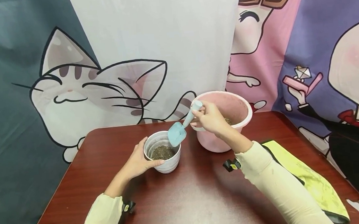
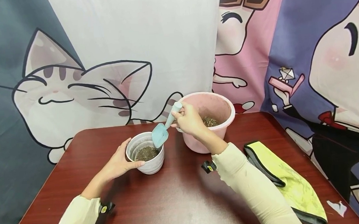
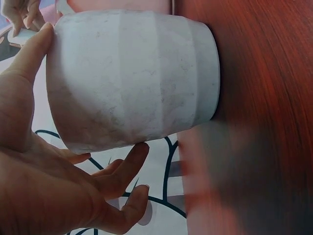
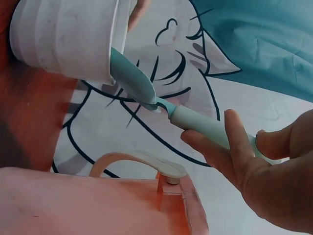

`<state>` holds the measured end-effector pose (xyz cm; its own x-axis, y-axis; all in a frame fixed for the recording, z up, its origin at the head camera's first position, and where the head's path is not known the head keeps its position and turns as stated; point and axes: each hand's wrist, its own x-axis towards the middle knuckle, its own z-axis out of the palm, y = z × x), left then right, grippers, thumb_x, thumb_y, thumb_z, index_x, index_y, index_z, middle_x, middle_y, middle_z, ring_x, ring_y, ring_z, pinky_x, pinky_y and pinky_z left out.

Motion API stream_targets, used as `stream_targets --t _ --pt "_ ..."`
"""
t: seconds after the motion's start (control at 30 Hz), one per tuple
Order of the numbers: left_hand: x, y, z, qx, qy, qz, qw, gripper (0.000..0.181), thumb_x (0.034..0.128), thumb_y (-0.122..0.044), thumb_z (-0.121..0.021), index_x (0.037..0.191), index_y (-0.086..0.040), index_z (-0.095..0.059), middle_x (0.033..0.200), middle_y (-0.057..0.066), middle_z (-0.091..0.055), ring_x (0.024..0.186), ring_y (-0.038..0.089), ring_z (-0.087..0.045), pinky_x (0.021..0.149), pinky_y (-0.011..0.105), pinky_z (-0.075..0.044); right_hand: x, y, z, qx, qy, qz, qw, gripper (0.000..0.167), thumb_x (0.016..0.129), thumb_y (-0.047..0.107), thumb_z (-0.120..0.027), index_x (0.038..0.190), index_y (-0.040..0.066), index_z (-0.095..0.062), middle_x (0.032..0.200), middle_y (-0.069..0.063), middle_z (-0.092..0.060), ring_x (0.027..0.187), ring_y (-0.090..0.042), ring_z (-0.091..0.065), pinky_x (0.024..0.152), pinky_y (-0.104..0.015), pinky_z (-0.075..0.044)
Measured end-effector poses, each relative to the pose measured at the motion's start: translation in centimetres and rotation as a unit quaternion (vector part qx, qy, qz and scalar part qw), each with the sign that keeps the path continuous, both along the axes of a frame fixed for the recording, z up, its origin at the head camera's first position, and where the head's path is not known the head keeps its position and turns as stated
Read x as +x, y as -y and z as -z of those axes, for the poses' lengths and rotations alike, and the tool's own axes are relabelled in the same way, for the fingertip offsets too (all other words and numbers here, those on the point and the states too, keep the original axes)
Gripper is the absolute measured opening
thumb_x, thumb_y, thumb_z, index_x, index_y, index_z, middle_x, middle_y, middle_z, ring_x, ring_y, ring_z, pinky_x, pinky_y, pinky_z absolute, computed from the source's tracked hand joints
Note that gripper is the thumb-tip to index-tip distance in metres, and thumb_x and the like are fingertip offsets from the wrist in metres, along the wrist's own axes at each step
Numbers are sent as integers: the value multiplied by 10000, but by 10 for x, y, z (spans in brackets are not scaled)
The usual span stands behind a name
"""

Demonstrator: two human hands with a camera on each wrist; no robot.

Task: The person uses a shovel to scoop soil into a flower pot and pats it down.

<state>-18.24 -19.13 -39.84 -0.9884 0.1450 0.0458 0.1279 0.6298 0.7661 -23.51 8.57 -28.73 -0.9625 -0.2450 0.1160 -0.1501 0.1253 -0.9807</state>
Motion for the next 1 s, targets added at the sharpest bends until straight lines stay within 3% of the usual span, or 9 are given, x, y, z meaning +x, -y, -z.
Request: stream_targets --t 0.17,0.33,0.53,0.63,0.77,0.9,1.0 --pt "0 0 -1 -12 15 -6 10000 1173 701 -411 -891 1547 2 -191 1462 285 -325 1322 404 -395 1075 563 -335 0 -2 2 -91 -54 0 9999 238 1023 -11 -475 1232 -125 -484 1133 -304 -627 874 -334 -714 741 -330 -580" --pt "0 -1 -3 6 -28 6 10000 1173 697 -398 -894 1544 12 -193 1466 291 -315 1330 410 -384 1080 565 -329 -2 -8 1 -211 25 14 9998 232 1026 9 -483 1218 -120 -489 1082 -260 -639 818 -260 -726 749 -349 -580" --pt "1 0 0 -113 -102 35 9999 1192 694 -424 -893 1542 31 -190 1480 297 -300 1346 417 -368 1075 584 -327 -3 -37 -8 -813 386 195 9958 190 1039 41 -452 1188 -74 -476 1013 -195 -629 827 -215 -731 835 -412 -550" --pt "3 1 -1 -339 -102 -39 9994 1212 681 -461 -892 1548 15 -191 1495 289 -295 1358 431 -363 1038 690 -286 -5 -60 -15 -1046 382 460 9927 159 1033 26 -447 1155 -67 -491 1021 -173 -615 844 -172 -715 848 -352 -549" --pt "7 -1 -7 -671 -100 -269 9973 1226 660 -508 -888 1556 -21 -207 1521 256 -290 1383 446 -328 975 775 -214 -7 -92 -24 -1528 275 830 9844 100 1023 13 -465 1084 -57 -502 947 -105 -641 830 -151 -712 828 -306 -550" --pt "7 -12 -17 -877 -279 -405 9949 1219 640 -560 -877 1559 -66 -246 1540 206 -284 1374 445 -297 955 686 -237 -10 -123 -30 -2180 80 790 9727 98 1026 11 -453 1066 -78 -463 869 -84 -669 827 -158 -719 804 -297 -554" --pt "6 -25 -28 -975 -599 -435 9925 1178 647 -544 -879 1550 -74 -284 1536 185 -297 1342 440 -305 922 628 -252 -15 -141 -30 -2267 77 807 9706 125 1035 39 -445 1086 -75 -431 865 -78 -674 840 -144 -716 798 -286 -552"
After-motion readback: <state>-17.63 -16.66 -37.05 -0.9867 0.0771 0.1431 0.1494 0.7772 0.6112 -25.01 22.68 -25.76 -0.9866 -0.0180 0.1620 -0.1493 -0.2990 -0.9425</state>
